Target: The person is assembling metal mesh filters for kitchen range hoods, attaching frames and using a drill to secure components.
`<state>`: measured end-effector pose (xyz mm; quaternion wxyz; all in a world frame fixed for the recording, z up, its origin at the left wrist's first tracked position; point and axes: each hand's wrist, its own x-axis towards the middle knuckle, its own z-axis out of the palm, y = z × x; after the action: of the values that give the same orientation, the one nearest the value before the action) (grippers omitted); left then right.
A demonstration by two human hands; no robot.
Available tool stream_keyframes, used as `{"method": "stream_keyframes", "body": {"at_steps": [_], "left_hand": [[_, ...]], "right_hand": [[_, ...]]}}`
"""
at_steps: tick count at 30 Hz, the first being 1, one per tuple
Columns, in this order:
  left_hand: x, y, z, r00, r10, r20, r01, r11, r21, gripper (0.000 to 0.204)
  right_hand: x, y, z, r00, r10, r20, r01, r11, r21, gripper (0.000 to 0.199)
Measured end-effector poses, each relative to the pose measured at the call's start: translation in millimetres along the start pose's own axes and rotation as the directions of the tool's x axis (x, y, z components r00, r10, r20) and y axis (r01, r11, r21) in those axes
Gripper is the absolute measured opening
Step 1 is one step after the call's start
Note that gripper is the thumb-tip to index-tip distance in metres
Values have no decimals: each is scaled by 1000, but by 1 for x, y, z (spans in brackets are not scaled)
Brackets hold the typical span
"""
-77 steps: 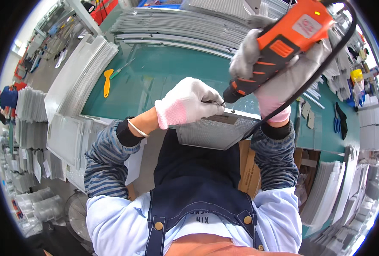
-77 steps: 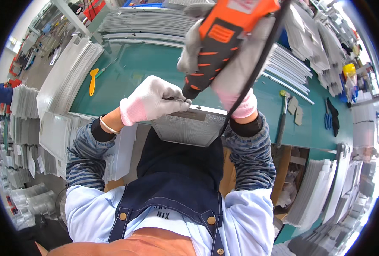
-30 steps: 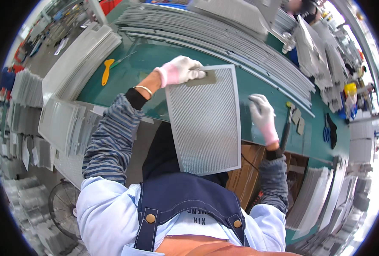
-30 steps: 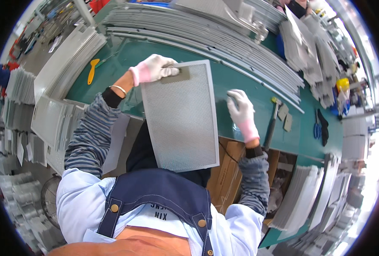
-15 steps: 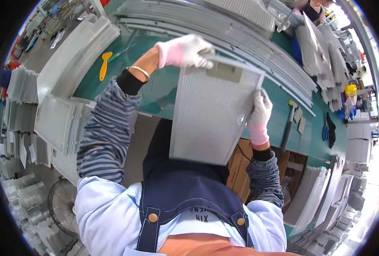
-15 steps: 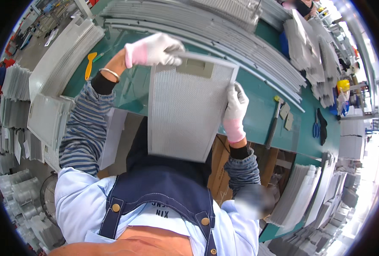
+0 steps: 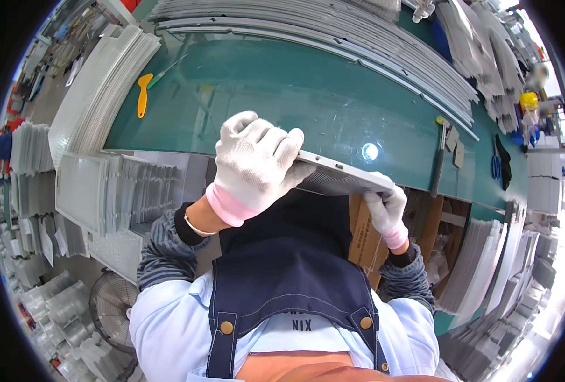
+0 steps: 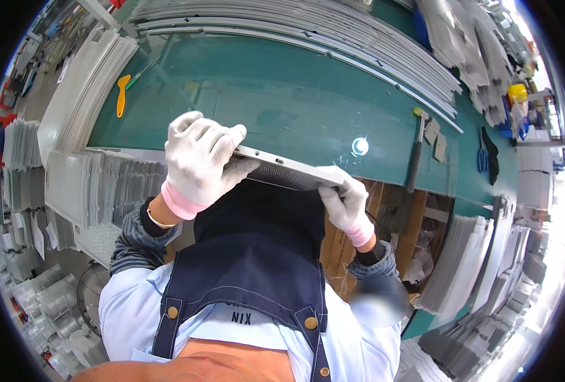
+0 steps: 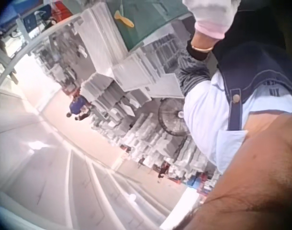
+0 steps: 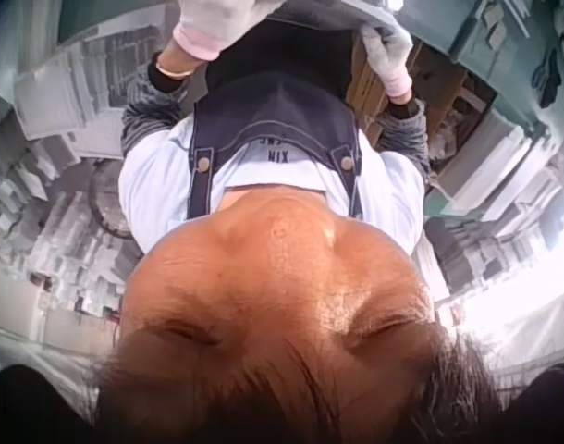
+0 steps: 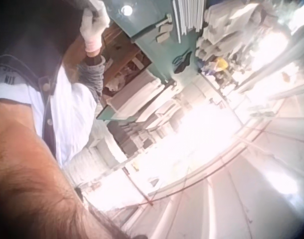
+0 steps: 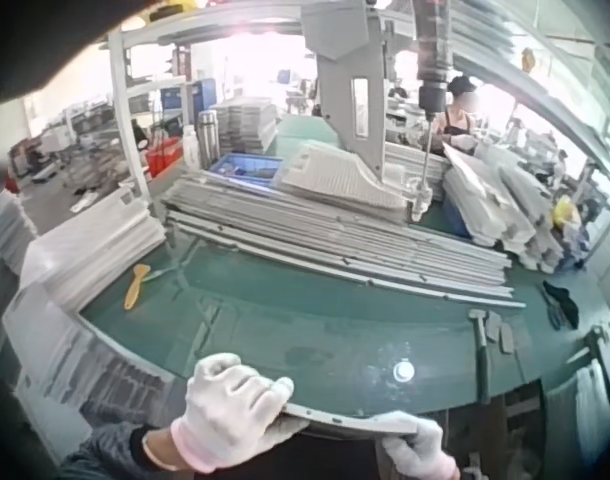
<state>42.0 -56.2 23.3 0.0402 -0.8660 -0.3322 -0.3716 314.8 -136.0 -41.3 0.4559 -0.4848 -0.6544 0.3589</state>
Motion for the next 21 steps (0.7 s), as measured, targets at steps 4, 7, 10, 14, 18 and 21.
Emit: {"method": "stream_keyframes", "body": {"at_steps": [4,7,10,14,18,21], "left_hand": [[-11,5,5,1000,-6,16,6,1000,-6,55],[-14,9,6,1000,10,-5,-10,1000,8,58],[-15,10,3,999,27,35,-28,999,15,58],[-13,10,2,998,18,60,-16,999,-27,54],[-8,13,12,1000,-11,-24,11,1000,21,48],[-5,11,18,996,-30,-89,35,998,52,46]], "right_hand": [[-3,-16,-4,997,17,72,-4,982,-187,20],[-8,-20,-5,994,85,63,-74,983,-168,20],[-9,-13,-4,998,4,58,4,991,-133,20],[1,-25,-12,990,54,126,-37,990,-134,22],[25,-46,-31,975,66,213,-40,991,-126,25],[67,-78,-66,969,-213,128,234,955,-179,36]]}}
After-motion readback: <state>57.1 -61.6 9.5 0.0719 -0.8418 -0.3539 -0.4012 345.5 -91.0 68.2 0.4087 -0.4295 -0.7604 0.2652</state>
